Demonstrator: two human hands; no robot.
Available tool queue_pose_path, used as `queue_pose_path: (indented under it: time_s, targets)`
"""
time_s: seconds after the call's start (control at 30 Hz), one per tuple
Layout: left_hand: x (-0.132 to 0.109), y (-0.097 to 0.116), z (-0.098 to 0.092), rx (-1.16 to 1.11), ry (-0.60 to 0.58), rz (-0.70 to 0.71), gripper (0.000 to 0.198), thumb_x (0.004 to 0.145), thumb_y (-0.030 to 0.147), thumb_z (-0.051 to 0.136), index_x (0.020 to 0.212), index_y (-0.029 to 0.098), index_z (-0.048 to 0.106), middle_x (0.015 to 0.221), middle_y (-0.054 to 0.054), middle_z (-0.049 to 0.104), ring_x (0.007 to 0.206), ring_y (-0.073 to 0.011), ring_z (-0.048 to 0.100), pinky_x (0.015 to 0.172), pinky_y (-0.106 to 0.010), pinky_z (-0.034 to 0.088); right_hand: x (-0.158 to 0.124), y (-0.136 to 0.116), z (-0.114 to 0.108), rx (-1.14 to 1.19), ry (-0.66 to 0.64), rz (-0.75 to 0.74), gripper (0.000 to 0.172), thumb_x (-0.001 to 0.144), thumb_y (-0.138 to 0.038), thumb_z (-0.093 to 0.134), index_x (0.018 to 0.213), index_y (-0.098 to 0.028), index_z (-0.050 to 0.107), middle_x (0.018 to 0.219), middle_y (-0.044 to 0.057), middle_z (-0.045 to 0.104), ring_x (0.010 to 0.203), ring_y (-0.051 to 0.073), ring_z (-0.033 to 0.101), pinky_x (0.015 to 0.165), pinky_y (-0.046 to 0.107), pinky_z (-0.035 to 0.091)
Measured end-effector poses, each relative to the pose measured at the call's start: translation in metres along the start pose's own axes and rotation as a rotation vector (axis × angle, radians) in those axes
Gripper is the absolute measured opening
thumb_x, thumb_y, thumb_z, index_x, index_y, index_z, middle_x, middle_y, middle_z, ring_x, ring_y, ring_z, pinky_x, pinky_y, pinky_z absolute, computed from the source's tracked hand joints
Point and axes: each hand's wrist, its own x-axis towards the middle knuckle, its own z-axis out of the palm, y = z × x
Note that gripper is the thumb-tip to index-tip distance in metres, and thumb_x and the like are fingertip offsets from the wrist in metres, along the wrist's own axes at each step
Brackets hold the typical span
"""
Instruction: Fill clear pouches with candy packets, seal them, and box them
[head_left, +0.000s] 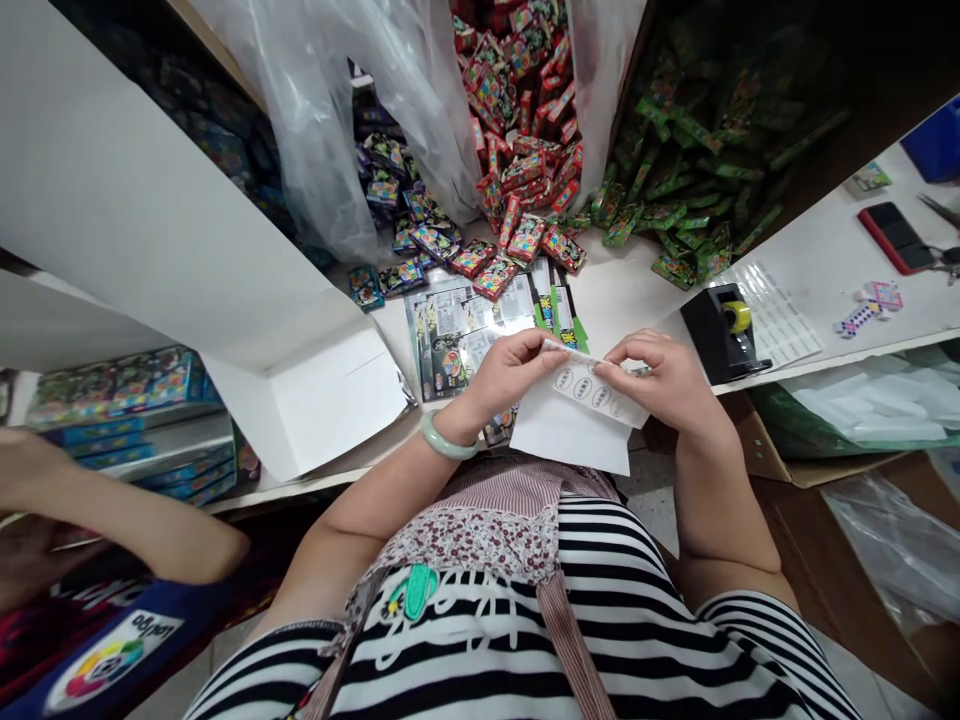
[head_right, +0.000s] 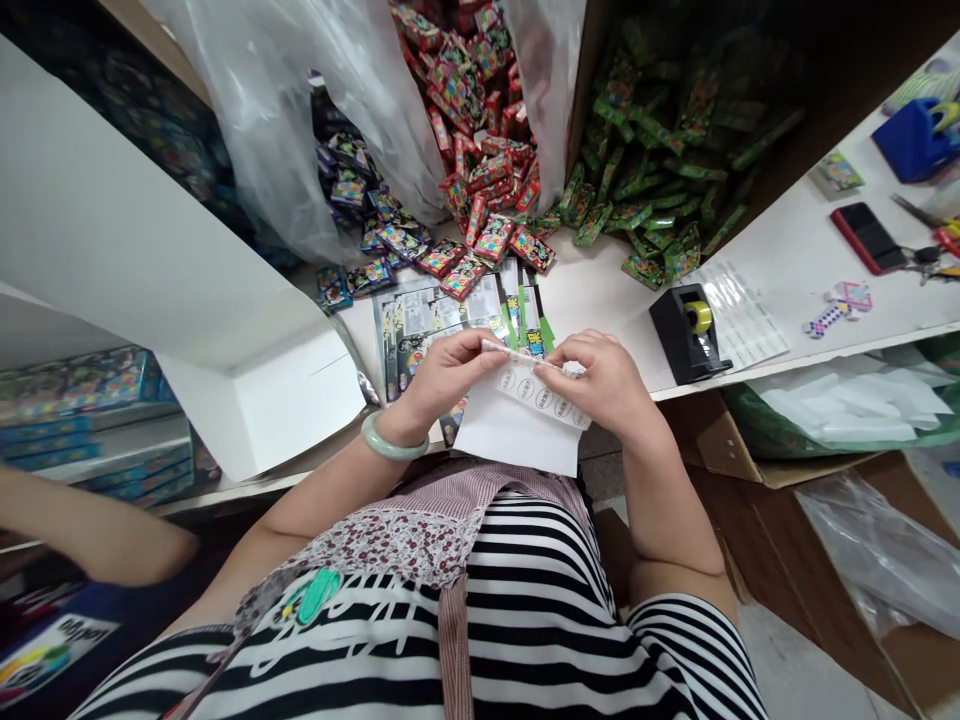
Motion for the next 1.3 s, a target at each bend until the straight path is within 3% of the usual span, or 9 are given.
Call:
queue_pose_path:
  time_s: [0.27, 0.57, 0.77, 0.97, 1.03, 1.17, 1.23, 1.3]
  targets:
    - [0.003, -0.005, 0.001, -0.09, -0.036, 0.054, 0.025, 0.081, 0.041, 0.077, 0.086, 0.018, 0.069, 0.08, -0.001, 0.066, 0.074, -0.0116, 0.059, 0.07, -0.025, 0.048, 0.001, -0.002, 0.004, 0.085, 0.04, 0.003, 0.003, 0.083, -0.025, 0.069, 0.082, -0.022, 0.069, 0.081, 0.001, 0.072, 0.079, 0.019, 0.065, 0.078, 0.033, 0.047]
    - [0.004, -0.006, 0.002, -0.011, -0.051, 0.17, 0.02, 0.082, 0.038, 0.076, 0.084, 0.019, 0.071, 0.084, -0.003, 0.067, 0.082, -0.0144, 0.061, 0.078, -0.029, 0.049, 0.001, 0.003, 0.005, 0.16, 0.006, 0.072, 0.007, 0.078, -0.023, 0.068, 0.073, -0.022, 0.063, 0.077, 0.0, 0.069, 0.076, 0.018, 0.062, 0.075, 0.031, 0.049]
    - [0.0, -0.004, 0.001, -0.013, -0.037, -0.022, 0.034, 0.083, 0.048, 0.072, 0.071, 0.018, 0.062, 0.064, 0.002, 0.055, 0.06, -0.0099, 0.046, 0.055, -0.024, 0.035, 0.0, 0.004, 0.011, 0.199, 0.033, 0.057, 0.006, 0.08, -0.026, 0.072, 0.084, -0.023, 0.07, 0.082, 0.0, 0.071, 0.08, 0.019, 0.065, 0.078, 0.033, 0.049]
    - [-0.001, -0.004, 0.001, -0.017, 0.0, -0.091, 0.041, 0.083, 0.05, 0.069, 0.064, 0.018, 0.051, 0.059, 0.004, 0.042, 0.056, -0.0086, 0.037, 0.05, -0.023, 0.028, 0.0, 0.01, 0.019, 0.11, 0.045, 0.017, 0.008, 0.083, -0.029, 0.072, 0.09, -0.025, 0.073, 0.088, 0.002, 0.074, 0.086, 0.021, 0.067, 0.087, 0.038, 0.05]
    - [0.0, -0.007, 0.001, -0.046, -0.002, -0.11, 0.04, 0.082, 0.051, 0.07, 0.067, 0.019, 0.052, 0.062, 0.004, 0.046, 0.058, -0.0092, 0.04, 0.051, -0.022, 0.031, 0.0, 0.013, 0.019, 0.087, 0.049, 0.004, 0.014, 0.084, -0.031, 0.071, 0.097, -0.026, 0.073, 0.096, 0.004, 0.074, 0.094, 0.023, 0.068, 0.092, 0.041, 0.05]
    - [0.002, -0.015, 0.0, -0.113, 0.033, -0.166, 0.04, 0.081, 0.055, 0.07, 0.078, 0.019, 0.055, 0.069, 0.003, 0.054, 0.062, -0.0101, 0.048, 0.057, -0.022, 0.039, -0.008, 0.026, 0.014, 0.092, 0.104, 0.07, 0.055, 0.078, -0.038, 0.077, 0.13, -0.026, 0.061, 0.12, 0.008, 0.071, 0.113, 0.027, 0.064, 0.102, 0.047, 0.048]
    - [0.004, -0.018, 0.0, -0.119, 0.061, -0.164, 0.041, 0.082, 0.057, 0.069, 0.081, 0.019, 0.055, 0.072, 0.003, 0.056, 0.065, -0.0106, 0.05, 0.061, -0.023, 0.042, -0.015, 0.035, 0.013, 0.169, 0.077, 0.169, 0.065, 0.075, -0.041, 0.079, 0.134, -0.024, 0.056, 0.118, 0.009, 0.071, 0.111, 0.027, 0.066, 0.098, 0.046, 0.051]
    - [0.005, -0.022, 0.0, -0.119, 0.069, -0.152, 0.043, 0.082, 0.06, 0.068, 0.081, 0.019, 0.054, 0.073, 0.003, 0.057, 0.068, -0.0111, 0.051, 0.064, -0.023, 0.044, -0.02, 0.045, 0.015, 0.317, 0.036, 0.274, 0.062, 0.074, -0.042, 0.078, 0.129, -0.022, 0.057, 0.107, 0.007, 0.072, 0.099, 0.024, 0.07, 0.087, 0.041, 0.056]
